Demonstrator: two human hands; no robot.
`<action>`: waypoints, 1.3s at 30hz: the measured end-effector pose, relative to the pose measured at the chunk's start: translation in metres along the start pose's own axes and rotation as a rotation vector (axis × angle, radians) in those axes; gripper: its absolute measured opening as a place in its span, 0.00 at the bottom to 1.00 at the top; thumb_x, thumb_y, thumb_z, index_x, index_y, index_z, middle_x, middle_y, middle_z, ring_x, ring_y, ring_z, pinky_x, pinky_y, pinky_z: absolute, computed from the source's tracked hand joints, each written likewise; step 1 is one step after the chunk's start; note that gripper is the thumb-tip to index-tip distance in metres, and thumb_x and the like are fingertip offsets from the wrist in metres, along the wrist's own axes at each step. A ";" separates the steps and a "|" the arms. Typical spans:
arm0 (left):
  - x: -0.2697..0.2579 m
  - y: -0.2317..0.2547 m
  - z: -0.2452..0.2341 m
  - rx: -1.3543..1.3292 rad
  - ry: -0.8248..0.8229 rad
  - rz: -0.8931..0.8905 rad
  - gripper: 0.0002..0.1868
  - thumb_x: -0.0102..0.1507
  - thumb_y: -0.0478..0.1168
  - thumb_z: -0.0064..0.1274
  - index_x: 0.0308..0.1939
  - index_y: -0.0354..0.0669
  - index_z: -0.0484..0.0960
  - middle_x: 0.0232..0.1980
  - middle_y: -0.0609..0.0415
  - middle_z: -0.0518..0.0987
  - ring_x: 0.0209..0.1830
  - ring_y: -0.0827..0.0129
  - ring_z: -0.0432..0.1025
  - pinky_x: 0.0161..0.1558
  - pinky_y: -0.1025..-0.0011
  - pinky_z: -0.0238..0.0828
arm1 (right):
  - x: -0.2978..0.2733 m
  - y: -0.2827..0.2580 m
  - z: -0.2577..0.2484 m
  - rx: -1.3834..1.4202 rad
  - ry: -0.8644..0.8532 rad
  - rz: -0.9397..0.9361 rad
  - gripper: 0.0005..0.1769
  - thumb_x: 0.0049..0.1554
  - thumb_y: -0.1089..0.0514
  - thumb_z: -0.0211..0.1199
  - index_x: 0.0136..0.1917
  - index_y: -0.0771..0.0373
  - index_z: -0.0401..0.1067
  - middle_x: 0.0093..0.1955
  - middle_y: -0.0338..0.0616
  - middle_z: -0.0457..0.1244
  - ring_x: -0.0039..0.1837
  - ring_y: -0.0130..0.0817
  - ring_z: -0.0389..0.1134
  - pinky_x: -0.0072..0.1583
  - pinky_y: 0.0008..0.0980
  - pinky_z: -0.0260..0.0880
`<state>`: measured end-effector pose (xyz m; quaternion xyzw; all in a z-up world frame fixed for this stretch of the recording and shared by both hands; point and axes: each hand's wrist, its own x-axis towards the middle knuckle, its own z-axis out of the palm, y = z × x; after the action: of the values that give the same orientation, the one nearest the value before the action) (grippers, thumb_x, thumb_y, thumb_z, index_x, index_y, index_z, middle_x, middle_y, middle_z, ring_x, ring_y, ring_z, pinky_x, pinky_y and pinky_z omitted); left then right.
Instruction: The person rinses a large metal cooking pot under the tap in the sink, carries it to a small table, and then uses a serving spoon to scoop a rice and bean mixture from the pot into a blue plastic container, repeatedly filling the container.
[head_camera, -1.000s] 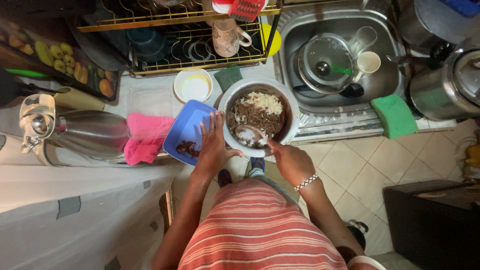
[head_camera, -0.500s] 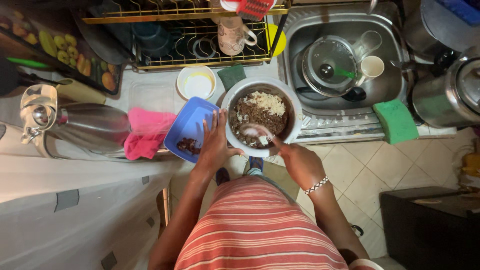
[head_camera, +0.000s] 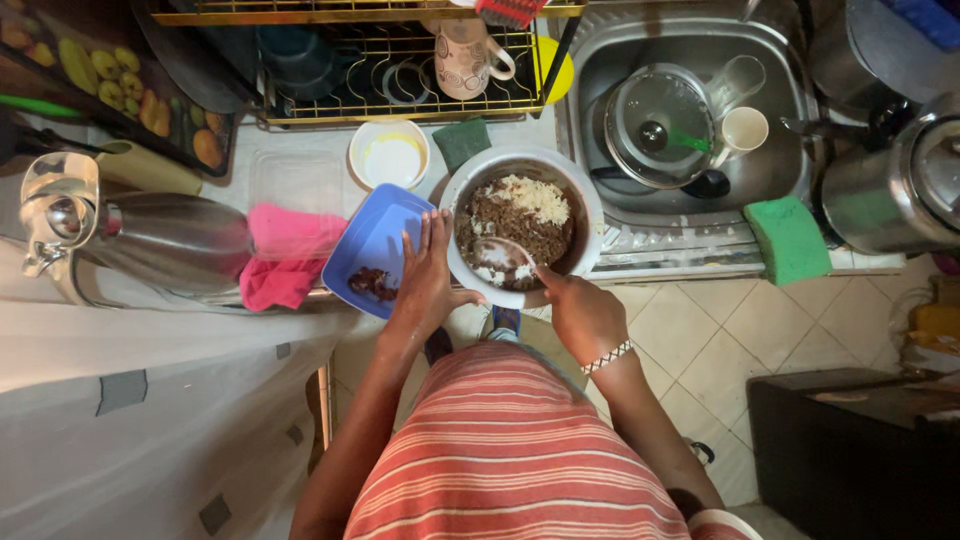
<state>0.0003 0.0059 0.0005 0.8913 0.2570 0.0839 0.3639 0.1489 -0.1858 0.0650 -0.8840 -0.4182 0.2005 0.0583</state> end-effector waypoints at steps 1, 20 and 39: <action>0.001 0.000 0.000 -0.003 -0.001 -0.008 0.78 0.39 0.51 0.79 0.78 0.30 0.37 0.81 0.32 0.46 0.84 0.45 0.37 0.78 0.43 0.26 | 0.000 -0.001 0.000 0.026 0.015 0.002 0.24 0.60 0.58 0.55 0.69 0.46 0.71 0.49 0.44 0.71 0.47 0.49 0.73 0.47 0.48 0.73; 0.002 0.001 0.000 0.021 -0.044 -0.020 0.78 0.40 0.53 0.78 0.77 0.30 0.35 0.81 0.34 0.46 0.84 0.46 0.36 0.78 0.44 0.26 | -0.011 0.022 -0.004 -0.099 0.047 0.106 0.24 0.62 0.56 0.53 0.71 0.46 0.69 0.48 0.48 0.70 0.45 0.51 0.72 0.47 0.50 0.72; -0.001 -0.011 0.007 -0.013 -0.015 0.039 0.81 0.42 0.52 0.78 0.77 0.30 0.27 0.83 0.38 0.46 0.84 0.53 0.40 0.77 0.41 0.21 | 0.014 -0.006 0.013 0.089 -0.098 -0.137 0.22 0.60 0.58 0.55 0.67 0.51 0.72 0.43 0.53 0.71 0.44 0.52 0.73 0.47 0.50 0.71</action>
<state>-0.0028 0.0073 -0.0125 0.8945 0.2361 0.0859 0.3698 0.1479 -0.1722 0.0506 -0.8390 -0.4708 0.2575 0.0905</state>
